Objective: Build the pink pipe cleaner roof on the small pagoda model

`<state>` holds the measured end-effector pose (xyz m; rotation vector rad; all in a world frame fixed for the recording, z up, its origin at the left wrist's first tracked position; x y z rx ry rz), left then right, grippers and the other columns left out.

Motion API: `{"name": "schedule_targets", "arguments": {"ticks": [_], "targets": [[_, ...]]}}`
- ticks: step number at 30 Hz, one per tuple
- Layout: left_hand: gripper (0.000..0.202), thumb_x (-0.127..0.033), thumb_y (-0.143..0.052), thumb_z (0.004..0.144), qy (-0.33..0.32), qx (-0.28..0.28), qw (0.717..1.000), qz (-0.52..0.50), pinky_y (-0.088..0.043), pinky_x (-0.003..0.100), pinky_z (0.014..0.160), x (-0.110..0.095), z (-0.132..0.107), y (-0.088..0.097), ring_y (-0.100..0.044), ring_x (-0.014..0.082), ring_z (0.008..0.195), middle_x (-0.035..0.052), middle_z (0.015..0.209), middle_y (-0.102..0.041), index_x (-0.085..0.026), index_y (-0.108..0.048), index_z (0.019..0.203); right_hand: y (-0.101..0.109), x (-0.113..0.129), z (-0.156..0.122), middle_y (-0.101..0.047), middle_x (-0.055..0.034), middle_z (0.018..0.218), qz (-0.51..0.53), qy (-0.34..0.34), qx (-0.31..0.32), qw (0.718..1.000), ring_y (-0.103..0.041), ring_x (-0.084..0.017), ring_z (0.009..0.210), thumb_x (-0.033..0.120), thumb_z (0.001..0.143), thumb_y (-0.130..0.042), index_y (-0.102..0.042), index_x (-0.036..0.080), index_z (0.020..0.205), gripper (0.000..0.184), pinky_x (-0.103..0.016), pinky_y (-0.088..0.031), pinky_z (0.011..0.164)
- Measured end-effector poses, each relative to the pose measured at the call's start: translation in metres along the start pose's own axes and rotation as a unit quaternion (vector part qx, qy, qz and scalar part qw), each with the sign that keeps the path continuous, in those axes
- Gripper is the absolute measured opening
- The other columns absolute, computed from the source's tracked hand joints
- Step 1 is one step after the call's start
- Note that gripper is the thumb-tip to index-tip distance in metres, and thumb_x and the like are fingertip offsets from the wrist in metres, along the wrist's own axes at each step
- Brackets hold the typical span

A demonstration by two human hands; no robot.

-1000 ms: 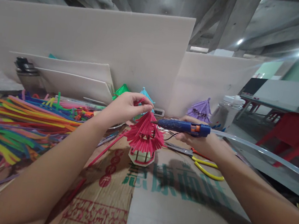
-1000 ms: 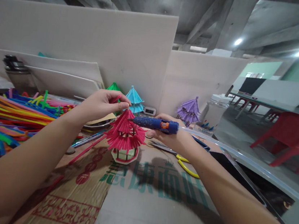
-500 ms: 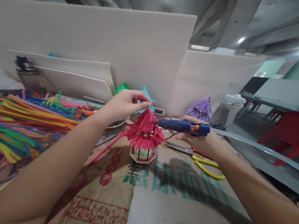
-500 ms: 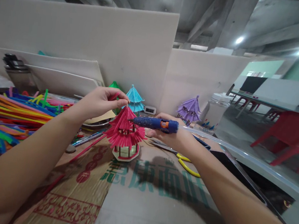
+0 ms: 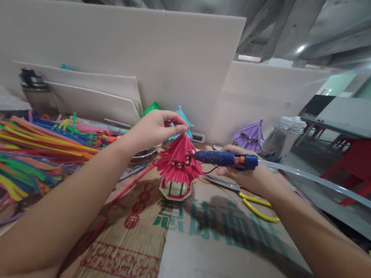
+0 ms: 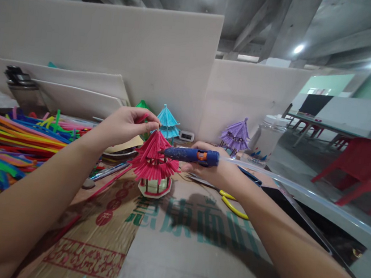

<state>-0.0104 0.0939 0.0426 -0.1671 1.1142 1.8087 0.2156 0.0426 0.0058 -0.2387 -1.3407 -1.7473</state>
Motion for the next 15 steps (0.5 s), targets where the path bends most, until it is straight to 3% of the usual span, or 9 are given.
{"name": "schedule_targets", "arguments": {"ticks": [15], "targets": [[0.036, -0.049, -0.064, 0.084, -0.006, -0.007, 1.000, 0.003, -0.031, 0.023, 0.053, 0.0028, 0.0014, 0.0006, -0.041, 0.0108, 0.059, -0.0001, 0.067, -0.059, -0.016, -0.075, 0.091, -0.0030, 0.0030, 0.0015, -0.065, -0.0022, 0.073, -0.049, 0.015, 0.020, 0.998, -0.054, -0.015, 0.063, 0.048, 0.069, -0.074, -0.065, 0.019, 0.083, 0.034, -0.026, -0.041, 0.056]]}}
Point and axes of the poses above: each hand's wrist, its own z-axis towards the middle knuckle, its own y-axis out of the back of the hand, x = y × z, the point moved 6 cm from there along z, towards the middle knuckle
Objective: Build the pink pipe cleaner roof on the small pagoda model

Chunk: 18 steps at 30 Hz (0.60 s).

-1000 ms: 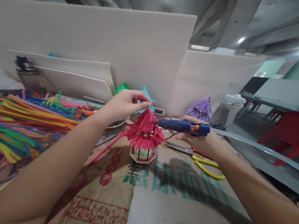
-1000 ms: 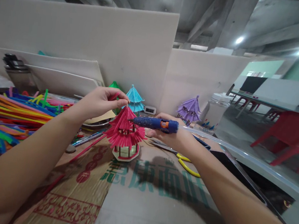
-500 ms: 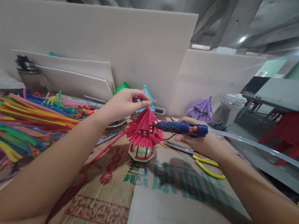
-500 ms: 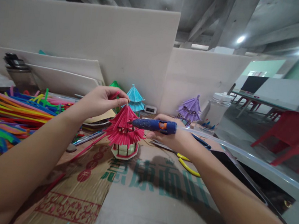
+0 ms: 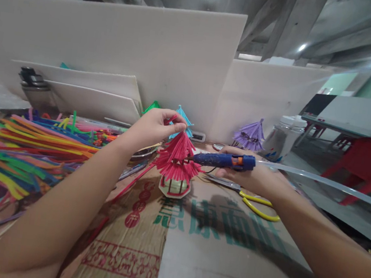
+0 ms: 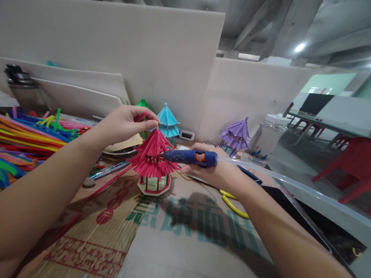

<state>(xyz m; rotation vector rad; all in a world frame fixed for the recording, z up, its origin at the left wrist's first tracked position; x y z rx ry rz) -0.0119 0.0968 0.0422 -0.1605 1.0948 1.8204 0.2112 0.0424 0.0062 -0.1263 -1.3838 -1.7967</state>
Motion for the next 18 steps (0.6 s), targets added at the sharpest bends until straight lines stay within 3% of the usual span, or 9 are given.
{"name": "schedule_targets", "arguments": {"ticks": [10, 18], "targets": [[0.035, -0.049, -0.065, 0.084, 0.010, -0.001, 1.000, -0.003, -0.035, 0.024, 0.056, 0.0064, 0.0007, -0.0011, -0.049, 0.0128, 0.064, 0.0018, 0.073, -0.063, -0.017, -0.075, 0.092, 0.0063, -0.0055, -0.0067, -0.073, -0.0041, 0.082, 0.049, 0.008, 0.034, 0.998, -0.066, -0.021, 0.074, 0.050, 0.074, -0.077, -0.071, 0.020, 0.098, 0.039, -0.027, -0.046, 0.060], [0.033, -0.048, -0.065, 0.084, 0.017, 0.005, 1.000, -0.001, -0.038, 0.024, 0.057, 0.0074, 0.0004, -0.0021, -0.054, 0.0144, 0.068, 0.0031, 0.078, -0.067, -0.018, -0.075, 0.093, 0.0041, -0.0046, -0.0060, -0.064, -0.0010, 0.072, 0.043, -0.007, 0.023, 0.999, -0.056, -0.016, 0.065, 0.053, 0.075, -0.074, -0.062, 0.021, 0.092, 0.038, -0.025, -0.039, 0.055]]}}
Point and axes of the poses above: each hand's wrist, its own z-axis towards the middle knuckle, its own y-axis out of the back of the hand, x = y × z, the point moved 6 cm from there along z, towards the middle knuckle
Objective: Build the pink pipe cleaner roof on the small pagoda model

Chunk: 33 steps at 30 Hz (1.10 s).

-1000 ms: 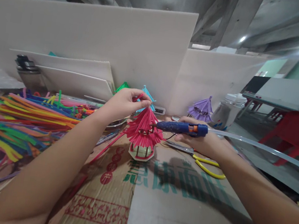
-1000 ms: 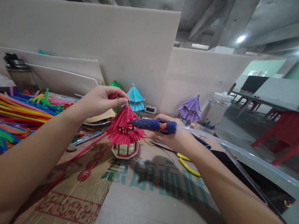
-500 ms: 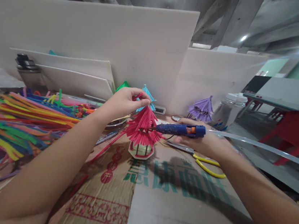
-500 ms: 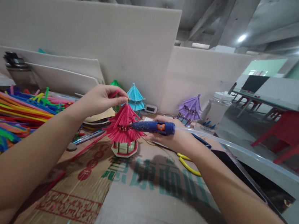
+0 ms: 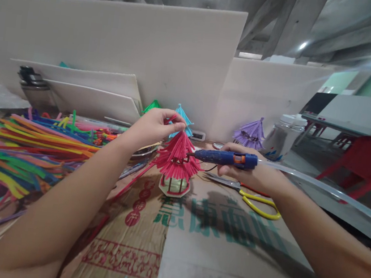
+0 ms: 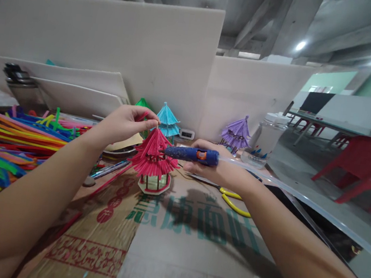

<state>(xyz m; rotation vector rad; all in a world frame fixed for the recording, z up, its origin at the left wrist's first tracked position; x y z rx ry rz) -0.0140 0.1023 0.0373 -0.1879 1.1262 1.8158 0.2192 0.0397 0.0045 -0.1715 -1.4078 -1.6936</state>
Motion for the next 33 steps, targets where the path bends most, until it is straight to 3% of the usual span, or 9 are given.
{"name": "schedule_targets", "arguments": {"ticks": [6, 21, 33], "targets": [[0.034, -0.049, -0.065, 0.085, -0.007, 0.005, 1.000, -0.009, -0.040, 0.025, 0.060, 0.002, 0.001, -0.002, -0.058, 0.0160, 0.073, 0.0040, 0.082, -0.069, -0.018, -0.074, 0.094, -0.001, -0.001, 0.002, -0.055, 0.0029, 0.068, 0.016, 0.012, -0.023, 1.000, -0.046, -0.012, 0.059, 0.051, 0.073, -0.075, -0.059, 0.020, 0.091, 0.039, -0.023, -0.035, 0.053], [0.036, -0.051, -0.064, 0.084, -0.019, 0.004, 1.000, 0.000, -0.040, 0.026, 0.062, 0.000, 0.002, -0.002, -0.057, 0.0158, 0.073, 0.0034, 0.081, -0.068, -0.017, -0.075, 0.093, -0.002, 0.001, 0.004, -0.066, -0.0019, 0.077, -0.043, 0.016, -0.028, 0.999, -0.054, -0.016, 0.066, 0.054, 0.068, -0.077, -0.066, 0.020, 0.087, 0.041, -0.025, -0.042, 0.058], [0.035, -0.050, -0.063, 0.085, -0.014, 0.013, 1.000, 0.007, -0.039, 0.024, 0.058, -0.008, -0.002, -0.003, -0.054, 0.0148, 0.069, 0.0036, 0.080, -0.067, -0.018, -0.074, 0.093, -0.003, -0.008, 0.004, -0.064, -0.0010, 0.073, 0.019, 0.012, -0.027, 0.999, -0.056, -0.016, 0.066, 0.049, 0.074, -0.078, -0.064, 0.021, 0.092, 0.036, -0.027, -0.041, 0.058]]}}
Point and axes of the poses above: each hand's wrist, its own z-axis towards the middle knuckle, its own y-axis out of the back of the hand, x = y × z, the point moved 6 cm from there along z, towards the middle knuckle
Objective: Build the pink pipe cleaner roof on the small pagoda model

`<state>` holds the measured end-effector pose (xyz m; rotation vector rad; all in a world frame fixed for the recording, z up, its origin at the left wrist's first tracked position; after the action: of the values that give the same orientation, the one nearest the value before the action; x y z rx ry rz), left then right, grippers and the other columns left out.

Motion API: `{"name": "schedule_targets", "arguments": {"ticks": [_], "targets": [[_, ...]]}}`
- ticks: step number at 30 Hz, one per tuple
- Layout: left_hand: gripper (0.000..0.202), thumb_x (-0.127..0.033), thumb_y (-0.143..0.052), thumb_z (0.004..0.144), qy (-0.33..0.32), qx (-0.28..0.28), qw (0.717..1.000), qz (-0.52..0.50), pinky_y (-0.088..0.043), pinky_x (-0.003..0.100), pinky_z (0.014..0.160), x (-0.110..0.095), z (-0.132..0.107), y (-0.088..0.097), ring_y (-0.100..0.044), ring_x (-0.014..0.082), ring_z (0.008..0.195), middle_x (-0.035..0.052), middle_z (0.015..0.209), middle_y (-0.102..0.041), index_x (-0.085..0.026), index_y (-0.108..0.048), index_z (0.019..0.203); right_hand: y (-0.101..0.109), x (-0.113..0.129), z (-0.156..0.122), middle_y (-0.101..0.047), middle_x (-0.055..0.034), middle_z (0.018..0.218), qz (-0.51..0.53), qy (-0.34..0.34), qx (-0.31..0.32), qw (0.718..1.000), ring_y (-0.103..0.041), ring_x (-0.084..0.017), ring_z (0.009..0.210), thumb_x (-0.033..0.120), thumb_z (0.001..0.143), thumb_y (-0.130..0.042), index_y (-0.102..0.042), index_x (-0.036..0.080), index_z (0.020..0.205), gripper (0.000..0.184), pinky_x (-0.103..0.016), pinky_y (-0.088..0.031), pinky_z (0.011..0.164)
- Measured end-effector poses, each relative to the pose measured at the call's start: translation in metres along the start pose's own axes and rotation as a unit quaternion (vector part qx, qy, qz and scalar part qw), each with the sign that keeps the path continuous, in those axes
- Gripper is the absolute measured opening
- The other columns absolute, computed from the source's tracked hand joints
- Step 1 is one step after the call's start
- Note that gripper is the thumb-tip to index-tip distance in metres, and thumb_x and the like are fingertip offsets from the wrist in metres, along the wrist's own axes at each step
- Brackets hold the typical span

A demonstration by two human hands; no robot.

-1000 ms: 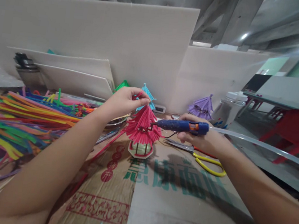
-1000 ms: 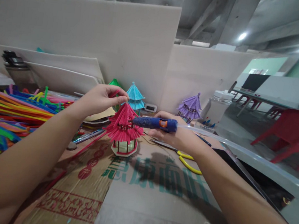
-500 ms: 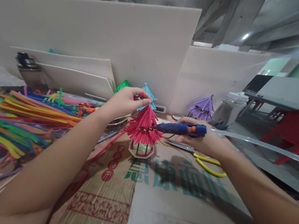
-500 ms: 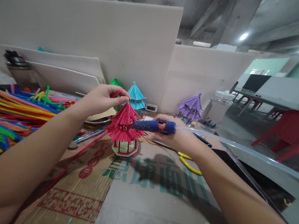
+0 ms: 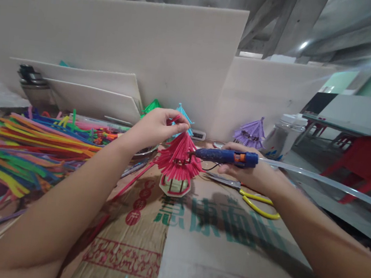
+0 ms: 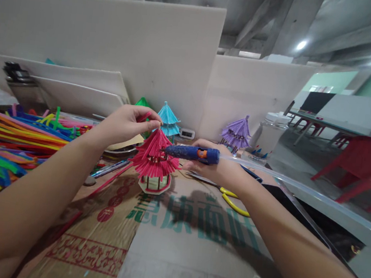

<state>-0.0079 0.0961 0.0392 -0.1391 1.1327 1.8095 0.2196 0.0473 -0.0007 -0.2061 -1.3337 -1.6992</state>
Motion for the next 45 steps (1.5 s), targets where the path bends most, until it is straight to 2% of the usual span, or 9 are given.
{"name": "schedule_targets", "arguments": {"ticks": [4, 9, 16, 22, 25, 29, 34, 39, 45], "targets": [[0.035, -0.049, -0.063, 0.085, -0.006, 0.002, 1.000, -0.007, -0.039, 0.024, 0.059, -0.002, 0.000, -0.001, -0.053, 0.0149, 0.070, 0.0034, 0.078, -0.066, -0.017, -0.074, 0.093, 0.003, -0.002, 0.000, -0.063, 0.0003, 0.072, -0.002, -0.010, -0.021, 1.000, -0.052, -0.015, 0.064, 0.049, 0.071, -0.080, -0.064, 0.020, 0.091, 0.038, -0.026, -0.039, 0.057], [0.035, -0.049, -0.063, 0.085, -0.005, 0.005, 1.000, -0.002, -0.038, 0.024, 0.058, -0.004, -0.001, -0.001, -0.051, 0.0140, 0.067, 0.0021, 0.075, -0.065, -0.017, -0.074, 0.093, 0.005, 0.000, -0.001, -0.053, 0.0038, 0.064, -0.014, -0.009, -0.037, 0.999, -0.043, -0.012, 0.059, 0.045, 0.072, -0.079, -0.064, 0.019, 0.087, 0.033, -0.024, -0.034, 0.052], [0.032, -0.046, -0.064, 0.085, -0.018, 0.012, 0.999, -0.026, -0.041, 0.025, 0.064, -0.011, -0.002, -0.003, -0.055, 0.0148, 0.071, 0.0023, 0.078, -0.068, -0.016, -0.074, 0.091, 0.008, 0.011, 0.000, -0.053, 0.0033, 0.062, -0.022, -0.007, -0.054, 0.998, -0.041, -0.011, 0.056, 0.049, 0.070, -0.077, -0.065, 0.019, 0.086, 0.036, -0.024, -0.032, 0.050], [0.032, -0.046, -0.063, 0.085, -0.025, 0.010, 0.999, -0.018, -0.040, 0.024, 0.060, -0.013, -0.002, -0.002, -0.053, 0.0138, 0.067, 0.0018, 0.075, -0.066, -0.016, -0.073, 0.091, 0.008, 0.018, 0.000, -0.049, 0.0045, 0.059, 0.000, -0.013, -0.063, 0.998, -0.039, -0.010, 0.053, 0.049, 0.069, -0.075, -0.063, 0.019, 0.081, 0.035, -0.024, -0.030, 0.048], [0.031, -0.046, -0.063, 0.086, -0.020, 0.013, 1.000, -0.017, -0.036, 0.023, 0.055, -0.014, -0.004, -0.002, -0.049, 0.0123, 0.061, 0.0004, 0.070, -0.063, -0.017, -0.073, 0.091, 0.008, 0.015, 0.000, -0.052, 0.0036, 0.059, 0.007, -0.028, -0.063, 0.998, -0.044, -0.012, 0.053, 0.051, 0.068, -0.075, -0.062, 0.019, 0.084, 0.037, -0.025, -0.033, 0.049], [0.030, -0.045, -0.063, 0.086, -0.016, 0.016, 1.000, -0.021, -0.035, 0.023, 0.053, -0.015, -0.005, -0.003, -0.048, 0.0116, 0.059, -0.0001, 0.068, -0.061, -0.017, -0.073, 0.091, 0.009, 0.011, -0.001, -0.065, -0.0027, 0.068, 0.010, -0.023, -0.055, 0.998, -0.059, -0.018, 0.065, 0.051, 0.072, -0.073, -0.061, 0.019, 0.082, 0.036, -0.029, -0.042, 0.058], [0.027, -0.042, -0.063, 0.086, -0.023, 0.015, 0.999, -0.022, -0.034, 0.023, 0.053, -0.018, -0.005, -0.004, -0.047, 0.0114, 0.059, -0.0008, 0.066, -0.059, -0.017, -0.072, 0.089, 0.010, 0.012, -0.003, -0.071, -0.0065, 0.081, 0.006, -0.017, -0.053, 0.998, -0.063, -0.021, 0.074, 0.056, 0.075, -0.071, -0.064, 0.018, 0.087, 0.040, -0.031, -0.044, 0.063], [0.026, -0.041, -0.063, 0.085, -0.029, 0.017, 0.999, -0.026, -0.035, 0.023, 0.054, -0.021, -0.005, -0.004, -0.047, 0.0110, 0.059, -0.0009, 0.067, -0.061, -0.016, -0.072, 0.088, 0.012, 0.014, -0.003, -0.064, -0.0017, 0.071, -0.029, -0.008, -0.068, 0.997, -0.056, -0.017, 0.065, 0.054, 0.075, -0.071, -0.060, 0.019, 0.082, 0.037, -0.028, -0.038, 0.058], [0.023, -0.037, -0.063, 0.085, -0.030, 0.018, 0.999, -0.033, -0.037, 0.023, 0.056, -0.023, -0.006, -0.005, -0.048, 0.0110, 0.059, -0.0005, 0.068, -0.062, -0.016, -0.072, 0.087, 0.013, 0.013, -0.002, -0.054, 0.0031, 0.063, 0.008, 0.006, -0.103, 0.995, -0.047, -0.013, 0.057, 0.051, 0.071, -0.075, -0.055, 0.020, 0.082, 0.039, -0.026, -0.035, 0.053]]}}
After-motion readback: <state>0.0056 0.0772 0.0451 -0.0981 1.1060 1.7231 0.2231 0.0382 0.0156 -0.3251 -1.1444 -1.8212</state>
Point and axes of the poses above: each hand's wrist, its own z-axis towards the middle knuckle, its own y-axis out of the back of the hand, x = y × z, the point moved 6 cm from there along z, towards the middle knuckle
